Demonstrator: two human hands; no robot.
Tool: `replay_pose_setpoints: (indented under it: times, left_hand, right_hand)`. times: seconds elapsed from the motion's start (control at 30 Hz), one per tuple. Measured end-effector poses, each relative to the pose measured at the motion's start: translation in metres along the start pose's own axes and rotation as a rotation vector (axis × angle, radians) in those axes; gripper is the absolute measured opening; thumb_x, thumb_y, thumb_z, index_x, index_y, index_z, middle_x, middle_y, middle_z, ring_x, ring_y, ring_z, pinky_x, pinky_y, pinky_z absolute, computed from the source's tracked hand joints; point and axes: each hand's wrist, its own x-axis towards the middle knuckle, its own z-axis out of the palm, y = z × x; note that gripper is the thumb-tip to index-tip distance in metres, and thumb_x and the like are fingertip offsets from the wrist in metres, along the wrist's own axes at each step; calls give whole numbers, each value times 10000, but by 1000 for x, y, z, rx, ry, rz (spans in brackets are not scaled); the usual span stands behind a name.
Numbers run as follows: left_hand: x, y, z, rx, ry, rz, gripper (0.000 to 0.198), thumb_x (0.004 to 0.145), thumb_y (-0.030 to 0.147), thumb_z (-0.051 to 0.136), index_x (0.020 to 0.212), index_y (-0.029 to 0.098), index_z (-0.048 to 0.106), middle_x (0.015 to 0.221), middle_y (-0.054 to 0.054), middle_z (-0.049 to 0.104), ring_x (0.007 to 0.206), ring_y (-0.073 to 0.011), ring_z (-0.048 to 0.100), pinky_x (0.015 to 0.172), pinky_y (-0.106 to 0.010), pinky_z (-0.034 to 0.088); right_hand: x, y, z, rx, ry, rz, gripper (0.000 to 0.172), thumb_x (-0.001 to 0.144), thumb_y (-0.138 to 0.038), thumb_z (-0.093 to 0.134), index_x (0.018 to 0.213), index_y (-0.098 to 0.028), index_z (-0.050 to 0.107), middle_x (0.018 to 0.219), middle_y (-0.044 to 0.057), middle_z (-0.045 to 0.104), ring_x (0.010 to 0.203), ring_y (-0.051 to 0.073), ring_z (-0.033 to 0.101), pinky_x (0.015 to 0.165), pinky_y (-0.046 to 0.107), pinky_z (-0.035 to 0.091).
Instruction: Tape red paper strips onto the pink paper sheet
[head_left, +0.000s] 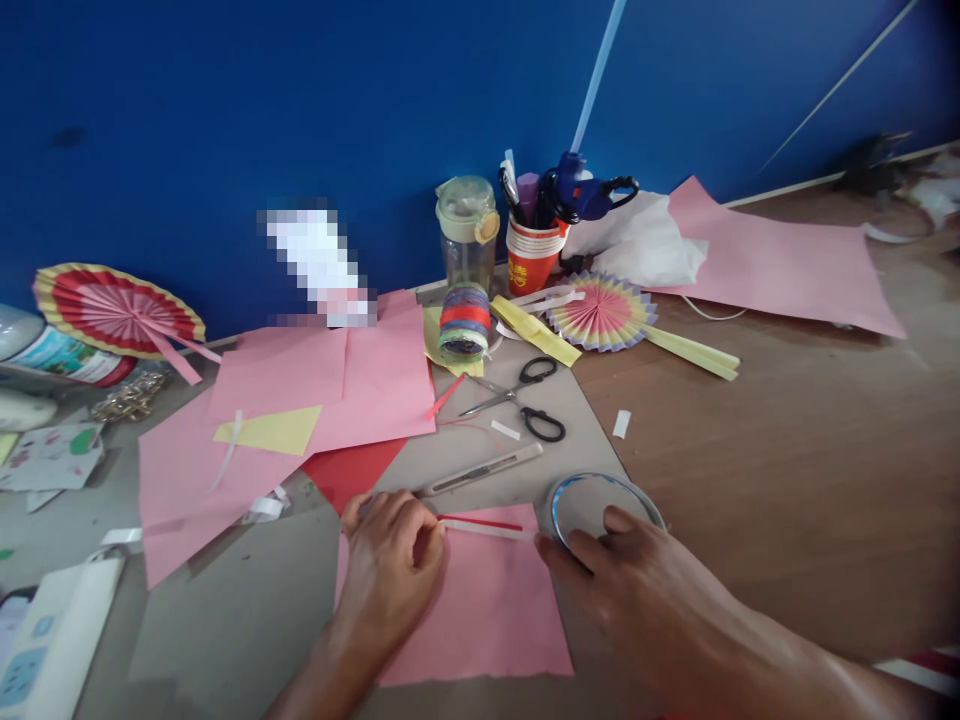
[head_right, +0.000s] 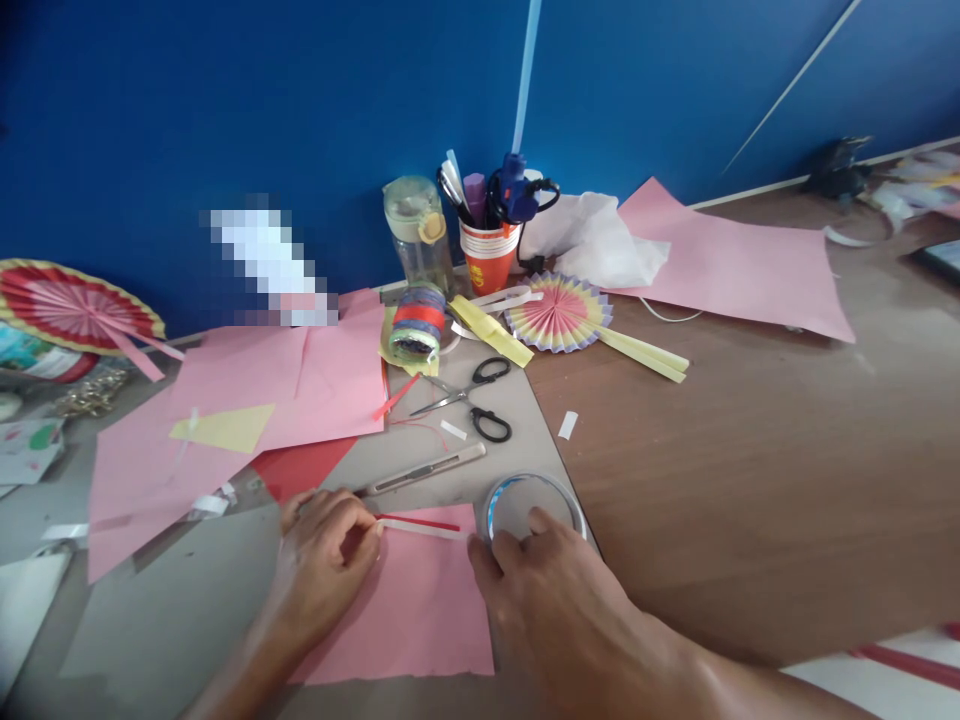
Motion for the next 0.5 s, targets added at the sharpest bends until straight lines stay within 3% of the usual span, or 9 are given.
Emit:
replay_pose_setpoints:
  times: [0.17, 0.37, 0.5]
  left_hand:
    - [0, 0, 0, 18, -13, 5, 174, 782, 133, 496, 620, 198, 495, 621, 28, 518, 657, -155, 491, 836, -382, 289]
    - [2, 1, -1, 41, -31, 1, 173, 782, 141, 491, 619, 199, 492, 621, 25, 515, 656, -158, 491, 827, -381, 293]
    - [2, 1, 0, 43, -25, 3, 181, 781, 139, 489, 610, 200, 482, 604, 30, 499, 639, -153, 481, 822, -376, 297]
  right_hand:
    - [1, 1, 0, -3, 52, 8, 236, 564, -181, 617, 795, -176, 665, 653, 53, 614, 474, 182, 473, 509, 356, 237]
    - [1, 0, 0, -14, 81, 18, 335, 547, -180, 621, 875, -148, 681, 631, 48, 606, 470, 188, 478, 511, 360, 241]
    - [2, 0, -1, -6, 83, 11, 260, 528, -170, 629, 783, -167, 681, 649, 56, 619, 465, 185, 472, 500, 353, 231]
